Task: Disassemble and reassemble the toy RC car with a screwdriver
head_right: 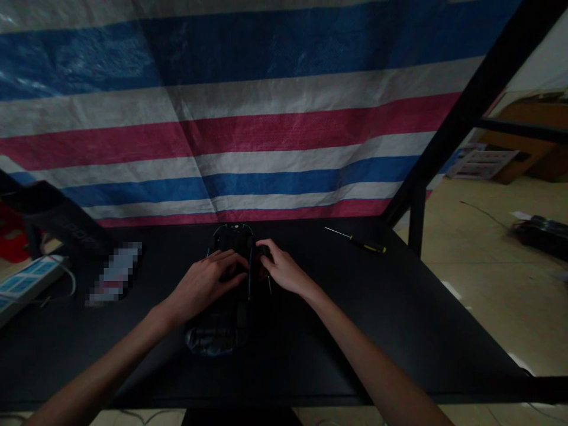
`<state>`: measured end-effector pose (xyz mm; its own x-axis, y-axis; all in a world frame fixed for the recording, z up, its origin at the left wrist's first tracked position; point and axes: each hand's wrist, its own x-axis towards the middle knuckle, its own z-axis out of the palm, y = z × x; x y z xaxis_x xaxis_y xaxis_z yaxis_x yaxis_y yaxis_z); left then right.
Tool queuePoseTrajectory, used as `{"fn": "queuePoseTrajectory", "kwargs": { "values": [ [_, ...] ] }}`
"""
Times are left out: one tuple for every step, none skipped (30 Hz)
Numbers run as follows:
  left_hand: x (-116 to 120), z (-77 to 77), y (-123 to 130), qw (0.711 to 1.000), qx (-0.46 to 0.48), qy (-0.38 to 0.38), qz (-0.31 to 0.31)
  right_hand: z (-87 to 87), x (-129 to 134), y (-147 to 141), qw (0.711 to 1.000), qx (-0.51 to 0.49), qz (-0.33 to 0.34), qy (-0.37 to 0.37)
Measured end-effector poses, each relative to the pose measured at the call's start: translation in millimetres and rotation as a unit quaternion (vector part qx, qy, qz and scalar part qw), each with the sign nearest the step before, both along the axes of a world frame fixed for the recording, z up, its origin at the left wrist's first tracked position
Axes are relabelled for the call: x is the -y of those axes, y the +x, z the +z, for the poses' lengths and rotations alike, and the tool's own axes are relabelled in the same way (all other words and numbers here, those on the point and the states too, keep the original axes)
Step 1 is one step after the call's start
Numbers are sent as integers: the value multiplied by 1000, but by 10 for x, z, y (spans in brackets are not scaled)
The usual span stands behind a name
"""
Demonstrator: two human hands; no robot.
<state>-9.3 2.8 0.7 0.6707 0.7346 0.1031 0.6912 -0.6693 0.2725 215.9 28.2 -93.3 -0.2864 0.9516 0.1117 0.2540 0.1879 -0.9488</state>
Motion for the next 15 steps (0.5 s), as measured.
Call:
{"fn": "queuePoseTrajectory", "kwargs": {
  "values": [
    [-6,3,1,1000,2,-3,2,-13,-4,-1,1000,2,0,1],
    [-13,6,3,1000,4,-6,4,-25,-6,-3,1000,3,-1,2],
    [-21,12,5,1000,5,-11,4,-35,-8,-7,1000,5,-1,4],
    [-33,19,9,1000,5,-19,4,-43,-10,-12,1000,8,-2,7],
    [-46,28,14,1000,4,-27,2,-49,-11,-17,1000,10,-4,10],
    [-61,39,22,999,2,-34,-1,-54,-11,-23,1000,13,-7,13],
    [-78,49,31,999,-2,-41,-5,-57,-12,-27,1000,15,-9,15],
    [-94,60,40,999,-7,-46,-8,-59,-11,-30,1000,17,-12,17],
    [-109,69,50,999,-11,-51,-10,-59,-10,-32,1000,17,-14,18],
    [-124,78,58,998,-15,-56,-10,-57,-7,-33,1000,17,-14,19],
    [-137,86,66,998,-18,-63,-7,-53,-3,-33,1000,15,-13,20],
    [-148,92,71,997,-20,-71,-3,-48,2,-33,1000,13,-12,19],
    [-159,96,75,997,-21,-80,0,-43,8,-33,1000,11,-9,18],
    [-168,99,79,996,-22,-88,2,-37,14,-33,1000,9,-8,17],
    [-178,100,82,995,-24,-93,3,-31,20,-35,1000,7,-7,16]
  ]
}}
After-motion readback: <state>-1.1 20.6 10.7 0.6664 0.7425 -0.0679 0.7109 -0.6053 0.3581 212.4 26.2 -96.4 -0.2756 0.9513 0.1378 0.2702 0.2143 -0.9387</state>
